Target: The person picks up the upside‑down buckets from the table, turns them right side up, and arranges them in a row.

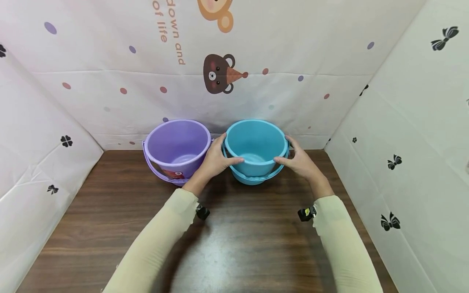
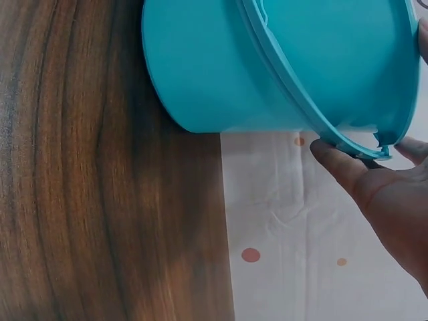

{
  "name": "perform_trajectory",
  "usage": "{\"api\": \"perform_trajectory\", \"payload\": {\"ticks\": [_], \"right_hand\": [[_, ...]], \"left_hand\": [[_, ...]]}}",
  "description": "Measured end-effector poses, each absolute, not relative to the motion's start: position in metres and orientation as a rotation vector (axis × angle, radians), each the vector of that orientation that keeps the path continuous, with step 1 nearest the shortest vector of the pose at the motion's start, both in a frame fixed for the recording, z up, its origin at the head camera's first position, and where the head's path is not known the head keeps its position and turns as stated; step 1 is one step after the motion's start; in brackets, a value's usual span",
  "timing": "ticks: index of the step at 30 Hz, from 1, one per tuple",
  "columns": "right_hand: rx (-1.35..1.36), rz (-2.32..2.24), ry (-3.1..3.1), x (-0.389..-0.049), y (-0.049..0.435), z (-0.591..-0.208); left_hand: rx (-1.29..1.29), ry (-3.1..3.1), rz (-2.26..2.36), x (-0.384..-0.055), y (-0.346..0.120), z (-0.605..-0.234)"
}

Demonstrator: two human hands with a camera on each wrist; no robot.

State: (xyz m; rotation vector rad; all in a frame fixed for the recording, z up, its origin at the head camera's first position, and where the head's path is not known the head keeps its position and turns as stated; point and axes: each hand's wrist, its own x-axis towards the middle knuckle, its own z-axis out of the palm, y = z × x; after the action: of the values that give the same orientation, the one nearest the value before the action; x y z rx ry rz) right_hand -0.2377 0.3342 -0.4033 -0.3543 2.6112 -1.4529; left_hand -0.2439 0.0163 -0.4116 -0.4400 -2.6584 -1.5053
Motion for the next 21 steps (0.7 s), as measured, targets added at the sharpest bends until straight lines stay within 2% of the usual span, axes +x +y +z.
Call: {"api": "perform_trajectory", "payload": {"ticks": [21], "right_hand": [[-0.322, -1.464, 2.596, -0.2324, 0.3251, -0.3998]], "left_hand": [[-0.437, -2.715, -1.494, -0.2484, 0.0129, -0.4072]]}}
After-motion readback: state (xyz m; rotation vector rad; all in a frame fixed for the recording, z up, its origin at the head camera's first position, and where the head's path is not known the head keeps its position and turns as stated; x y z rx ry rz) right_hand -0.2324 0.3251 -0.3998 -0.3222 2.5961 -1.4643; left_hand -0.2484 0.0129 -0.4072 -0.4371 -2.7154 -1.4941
